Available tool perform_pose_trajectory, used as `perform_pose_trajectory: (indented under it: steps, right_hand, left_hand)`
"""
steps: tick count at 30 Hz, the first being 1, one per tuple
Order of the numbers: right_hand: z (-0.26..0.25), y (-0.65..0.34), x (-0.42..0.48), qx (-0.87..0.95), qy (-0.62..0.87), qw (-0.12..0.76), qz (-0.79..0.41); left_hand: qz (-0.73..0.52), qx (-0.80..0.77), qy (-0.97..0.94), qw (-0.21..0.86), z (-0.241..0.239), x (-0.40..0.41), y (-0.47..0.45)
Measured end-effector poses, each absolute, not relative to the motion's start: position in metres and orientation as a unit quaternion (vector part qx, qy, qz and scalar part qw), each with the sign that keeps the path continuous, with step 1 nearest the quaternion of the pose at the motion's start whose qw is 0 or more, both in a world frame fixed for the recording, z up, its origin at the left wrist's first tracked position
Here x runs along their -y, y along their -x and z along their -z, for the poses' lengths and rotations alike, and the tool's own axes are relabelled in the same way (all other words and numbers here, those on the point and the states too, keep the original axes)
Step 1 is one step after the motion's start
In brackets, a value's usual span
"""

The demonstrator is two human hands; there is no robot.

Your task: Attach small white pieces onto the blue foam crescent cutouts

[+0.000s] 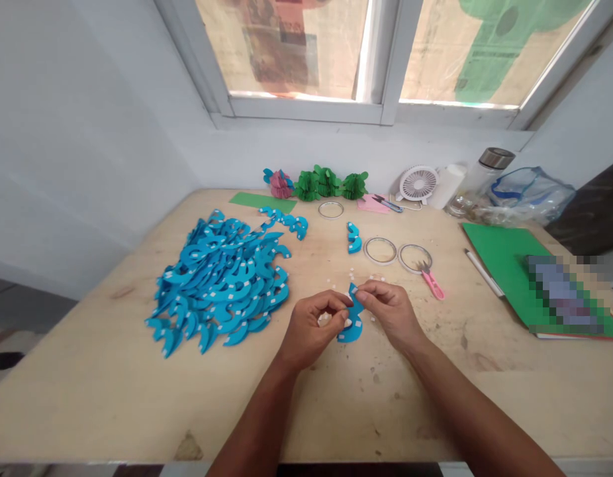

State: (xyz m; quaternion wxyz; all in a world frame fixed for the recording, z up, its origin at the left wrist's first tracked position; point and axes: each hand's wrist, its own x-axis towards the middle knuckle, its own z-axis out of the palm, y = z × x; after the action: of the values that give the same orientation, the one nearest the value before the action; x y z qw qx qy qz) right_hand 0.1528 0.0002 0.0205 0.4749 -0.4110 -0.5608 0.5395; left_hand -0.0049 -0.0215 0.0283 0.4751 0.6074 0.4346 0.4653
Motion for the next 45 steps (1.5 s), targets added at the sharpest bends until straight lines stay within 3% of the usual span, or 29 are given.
perform_pose_trajectory:
  steps: [34,45]
  right_hand:
    - [-0.0256,-0.1511,0.0015,0.55,0.436,0.489,-0.518]
    - [-0.0238,-0.1514,0.0007,0.518,0.425,0.471,-0.574]
  left_hand:
    - [-0.434,-0.429,-0.65,0.453,-0.0234,0.0242,-0.0028]
    - [-0.496,-0.484,-0.487,0.531,-0.0242,0.0212,-0.0045]
